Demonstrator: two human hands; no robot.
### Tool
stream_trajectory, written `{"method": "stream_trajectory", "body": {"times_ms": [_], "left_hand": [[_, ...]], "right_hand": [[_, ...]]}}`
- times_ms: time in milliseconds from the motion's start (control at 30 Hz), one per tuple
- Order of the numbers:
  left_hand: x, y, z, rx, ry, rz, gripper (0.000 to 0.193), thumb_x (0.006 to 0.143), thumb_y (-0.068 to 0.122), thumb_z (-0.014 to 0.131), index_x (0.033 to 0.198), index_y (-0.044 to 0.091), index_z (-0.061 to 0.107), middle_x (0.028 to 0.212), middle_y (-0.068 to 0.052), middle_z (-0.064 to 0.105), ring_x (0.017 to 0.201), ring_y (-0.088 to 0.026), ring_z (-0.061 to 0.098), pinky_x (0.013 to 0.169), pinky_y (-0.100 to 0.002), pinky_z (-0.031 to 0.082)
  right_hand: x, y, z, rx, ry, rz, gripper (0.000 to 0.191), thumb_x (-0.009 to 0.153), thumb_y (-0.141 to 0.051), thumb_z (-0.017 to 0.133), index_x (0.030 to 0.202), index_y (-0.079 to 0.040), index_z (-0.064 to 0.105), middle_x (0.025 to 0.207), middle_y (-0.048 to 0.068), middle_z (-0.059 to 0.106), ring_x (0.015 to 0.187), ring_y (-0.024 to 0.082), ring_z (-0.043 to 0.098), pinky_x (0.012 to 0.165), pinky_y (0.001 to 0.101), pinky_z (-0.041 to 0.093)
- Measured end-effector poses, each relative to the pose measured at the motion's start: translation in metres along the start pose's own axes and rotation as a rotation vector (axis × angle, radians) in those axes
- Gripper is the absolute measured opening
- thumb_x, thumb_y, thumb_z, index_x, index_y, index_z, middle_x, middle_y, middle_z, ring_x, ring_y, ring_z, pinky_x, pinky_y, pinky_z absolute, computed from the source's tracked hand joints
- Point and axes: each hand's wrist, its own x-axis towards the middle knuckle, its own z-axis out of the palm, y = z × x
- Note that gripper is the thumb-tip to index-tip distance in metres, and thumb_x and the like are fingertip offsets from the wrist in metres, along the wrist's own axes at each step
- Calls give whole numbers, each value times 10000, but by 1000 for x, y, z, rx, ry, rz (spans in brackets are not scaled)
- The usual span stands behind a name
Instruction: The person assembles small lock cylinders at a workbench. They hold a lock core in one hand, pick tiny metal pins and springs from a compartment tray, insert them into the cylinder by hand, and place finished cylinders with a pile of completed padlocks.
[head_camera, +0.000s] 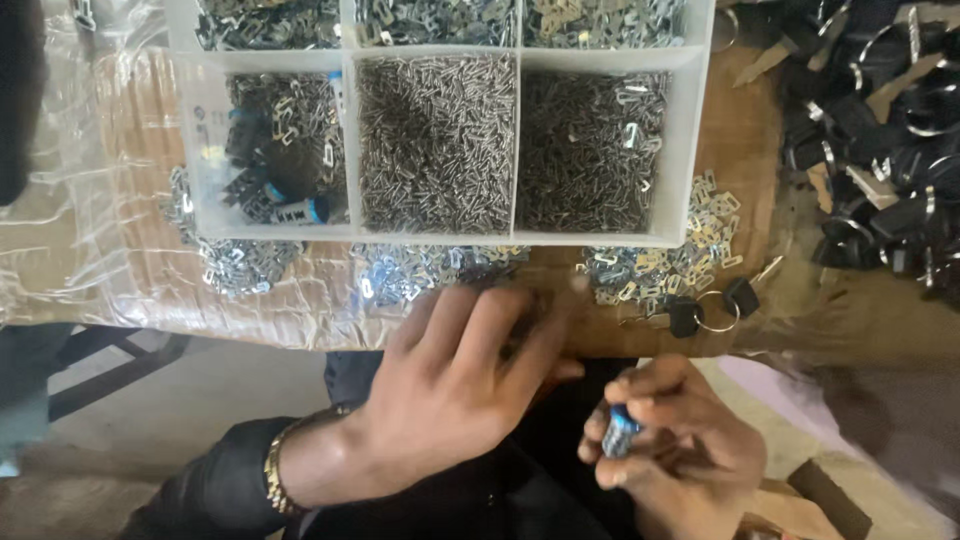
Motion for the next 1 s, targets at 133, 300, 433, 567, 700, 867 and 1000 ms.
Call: {"method": "stream_trajectory", "body": {"times_ms": [133,300,433,567,700,867,1000], "left_hand": [[-29,-13,13,-133,52,105,207,934,122,784,1131,77,742,1046,-60,650,924,-218,652,748,-321,542],[-46,-34,10,-266,162,239,177,884,56,791,1029,-2,707,1101,-148,689,1033,-281,703,892,-370,631],[-28,-29,-11,-191,114,258,223,934,62,784,1139,-11,733,1138,-132,700,1069,-270,705,933,-398,618],[-6,-26,-14,-131,139,204,294,795,99,769,1087,65,762,1028,-102,738,909,-261,713,760,-340,589],[-12,-42,-14,-323,164,225,227,776,54,798,979,-13,724,997,-142,725,901,-297,738,771,-380,629],[-42,-29,-28,-542,147,-208,229,808,-20,833,1002,40,728,991,-96,703,907,-255,728,776,-348,612],[-47,-19,-22,-756,226,-114,236,790,-55,814,985,10,697,977,-112,700,896,-270,723,785,-365,619]], "right_hand": [[0,-4,0,20,-20,-25,419,873,86,845,1256,-24,714,1172,204,621,939,236,719,780,398,720],[3,1,17,9,52,-2,390,845,97,847,1203,3,726,1214,250,619,950,271,725,749,387,690],[11,2,23,26,29,19,423,838,97,835,1229,-16,720,1252,237,625,975,274,717,752,392,688],[14,-4,21,7,-62,89,473,840,124,847,1249,-66,702,1284,190,605,999,261,715,804,404,692],[11,-3,29,-38,-18,53,492,822,125,850,1255,-64,714,1276,189,624,998,256,724,782,389,697],[18,8,46,30,27,68,515,810,110,873,1279,13,684,1262,238,638,973,268,729,744,379,692],[20,19,55,-57,26,69,439,823,50,859,1228,50,690,1257,272,656,950,233,738,739,316,662]]}}
